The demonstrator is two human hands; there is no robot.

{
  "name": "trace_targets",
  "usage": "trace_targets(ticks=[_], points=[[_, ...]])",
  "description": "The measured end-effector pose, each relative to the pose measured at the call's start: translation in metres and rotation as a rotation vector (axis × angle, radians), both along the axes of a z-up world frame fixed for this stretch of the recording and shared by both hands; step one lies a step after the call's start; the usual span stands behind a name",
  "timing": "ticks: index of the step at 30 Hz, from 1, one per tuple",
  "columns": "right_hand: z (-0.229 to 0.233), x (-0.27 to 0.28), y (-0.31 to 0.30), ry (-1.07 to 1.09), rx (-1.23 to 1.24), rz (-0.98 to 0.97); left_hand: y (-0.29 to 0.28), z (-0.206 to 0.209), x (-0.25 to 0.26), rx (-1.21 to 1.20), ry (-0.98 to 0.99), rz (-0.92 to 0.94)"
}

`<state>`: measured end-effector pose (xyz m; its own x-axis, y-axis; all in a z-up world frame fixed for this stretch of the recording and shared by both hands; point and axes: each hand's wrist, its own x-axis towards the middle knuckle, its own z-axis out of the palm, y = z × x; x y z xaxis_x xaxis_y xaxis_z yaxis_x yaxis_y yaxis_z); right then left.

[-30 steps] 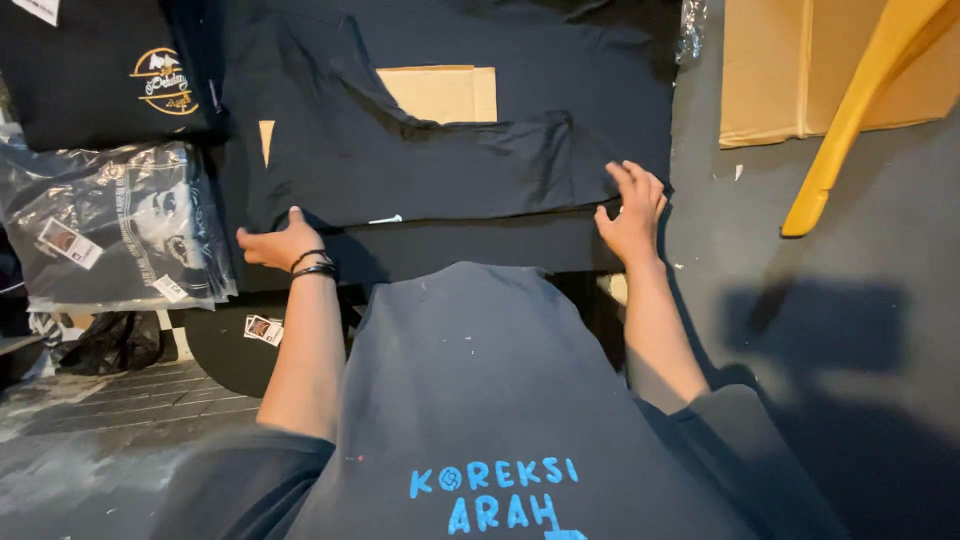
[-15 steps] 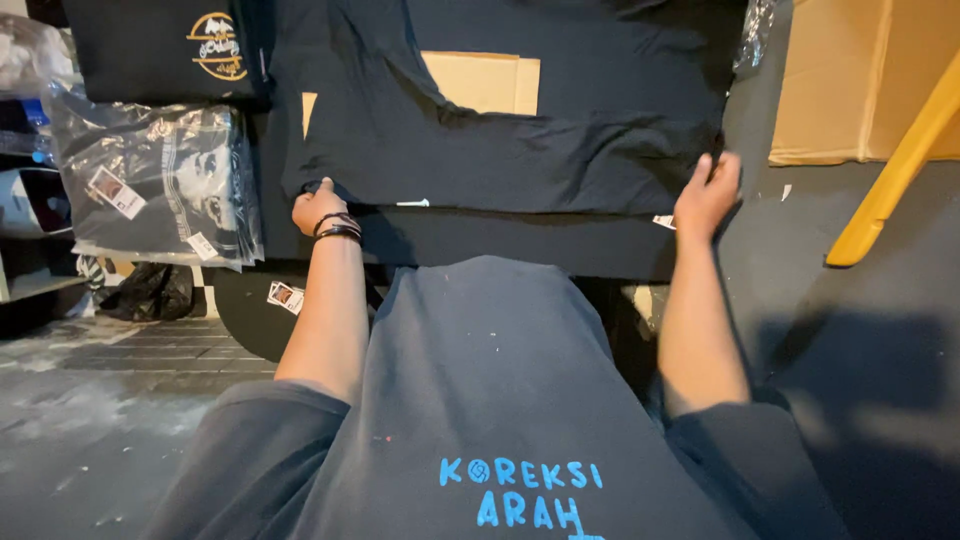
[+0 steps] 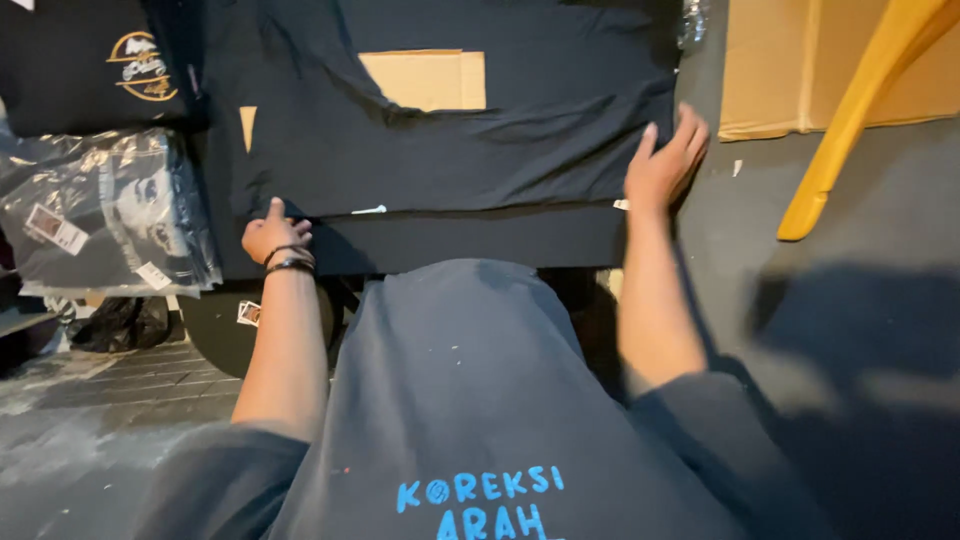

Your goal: Folding a black t-shirt and placing it into a plastic bag with a cardboard insert

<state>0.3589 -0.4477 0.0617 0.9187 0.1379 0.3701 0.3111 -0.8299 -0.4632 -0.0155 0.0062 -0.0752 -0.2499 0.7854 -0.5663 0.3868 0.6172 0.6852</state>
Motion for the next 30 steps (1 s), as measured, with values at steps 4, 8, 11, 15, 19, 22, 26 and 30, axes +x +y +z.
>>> trace_targets(ticks=[4,8,11,15,19,22,26,30], points=[[-0.093,-0.057,-0.032,0.159,0.51,-0.257,-0.05,0.021,0.025,-0.163,-0.075,-0.071],[-0.067,-0.119,-0.005,0.883,1.006,-0.443,-0.089,0.047,0.056,-0.291,-0.091,-0.191],[-0.063,-0.123,0.008,1.111,1.065,-0.493,-0.095,0.045,0.057,-0.273,-0.108,-0.174],[-0.081,-0.089,0.014,1.072,1.128,-0.643,-0.096,0.05,0.063,-0.219,-0.088,-0.105],[-0.082,-0.077,0.001,0.915,1.12,-0.741,-0.099,0.057,0.067,-0.186,-0.09,-0.099],[-0.088,-0.077,-0.015,0.834,1.082,-0.858,-0.099,0.052,0.067,-0.117,-0.09,-0.04],[-0.08,-0.071,-0.016,0.823,1.084,-0.866,-0.095,0.06,0.066,-0.182,-0.167,0.052],[-0.121,-0.061,-0.038,0.806,1.146,-0.869,-0.088,0.053,0.059,-0.224,-0.251,0.118]])
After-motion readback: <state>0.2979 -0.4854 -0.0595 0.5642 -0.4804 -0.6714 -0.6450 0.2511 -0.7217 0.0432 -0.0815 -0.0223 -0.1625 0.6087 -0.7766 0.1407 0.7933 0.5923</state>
